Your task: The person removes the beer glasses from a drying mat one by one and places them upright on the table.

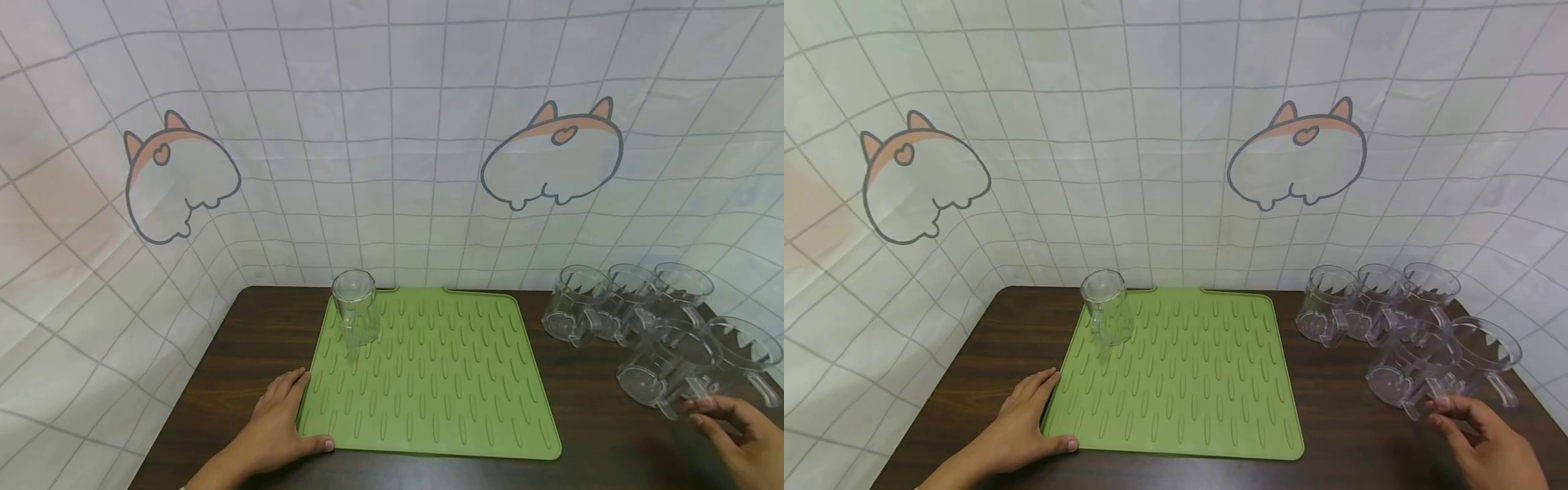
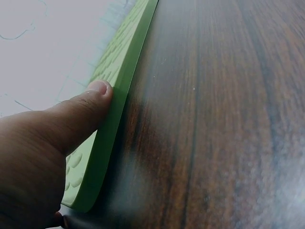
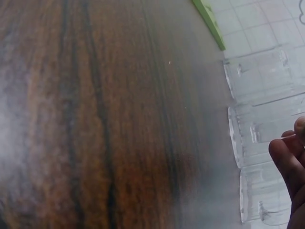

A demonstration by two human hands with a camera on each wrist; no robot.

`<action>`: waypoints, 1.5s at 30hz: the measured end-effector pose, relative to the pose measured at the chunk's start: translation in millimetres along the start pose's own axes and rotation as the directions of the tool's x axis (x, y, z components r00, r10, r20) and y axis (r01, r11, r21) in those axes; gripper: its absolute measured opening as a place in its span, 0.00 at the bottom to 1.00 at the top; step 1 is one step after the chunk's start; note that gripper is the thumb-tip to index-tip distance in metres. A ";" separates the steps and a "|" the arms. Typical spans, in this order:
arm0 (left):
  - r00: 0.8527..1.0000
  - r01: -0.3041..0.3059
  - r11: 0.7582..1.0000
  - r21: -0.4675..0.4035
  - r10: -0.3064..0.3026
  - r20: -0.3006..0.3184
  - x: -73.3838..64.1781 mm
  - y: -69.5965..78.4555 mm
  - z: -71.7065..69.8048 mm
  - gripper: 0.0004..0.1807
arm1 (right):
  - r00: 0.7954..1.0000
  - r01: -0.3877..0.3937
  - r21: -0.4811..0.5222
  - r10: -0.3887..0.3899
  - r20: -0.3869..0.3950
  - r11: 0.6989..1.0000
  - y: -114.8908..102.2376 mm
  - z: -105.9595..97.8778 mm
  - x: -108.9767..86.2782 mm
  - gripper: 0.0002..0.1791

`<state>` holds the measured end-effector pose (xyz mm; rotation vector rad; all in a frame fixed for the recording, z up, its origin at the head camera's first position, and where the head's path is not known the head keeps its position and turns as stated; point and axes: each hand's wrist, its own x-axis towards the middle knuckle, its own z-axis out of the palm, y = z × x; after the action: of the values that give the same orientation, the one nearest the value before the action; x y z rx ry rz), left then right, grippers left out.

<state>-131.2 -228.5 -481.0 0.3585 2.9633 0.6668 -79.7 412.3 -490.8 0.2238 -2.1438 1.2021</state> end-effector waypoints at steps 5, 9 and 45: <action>1.000 0.008 1.000 -0.008 -0.008 0.006 0.7 0.0 0.2 0.71 | 1.000 -0.018 -0.042 0.017 -0.025 0.999 0.6 0.7 1.2 0.06; 1.000 0.009 1.000 -0.016 -0.008 0.009 0.9 -0.6 -0.2 0.71 | 0.998 -0.035 -0.042 0.033 -0.054 0.998 1.0 0.0 1.8 0.10; 1.000 0.004 1.000 -0.010 -0.004 0.004 0.1 1.5 -1.1 0.71 | 0.957 0.165 -0.100 -0.135 0.255 0.981 -82.9 62.7 52.9 0.28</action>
<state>-131.1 -227.6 -479.4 0.3523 2.9546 0.6797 -112.5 323.5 -422.6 0.4981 -2.3566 0.9968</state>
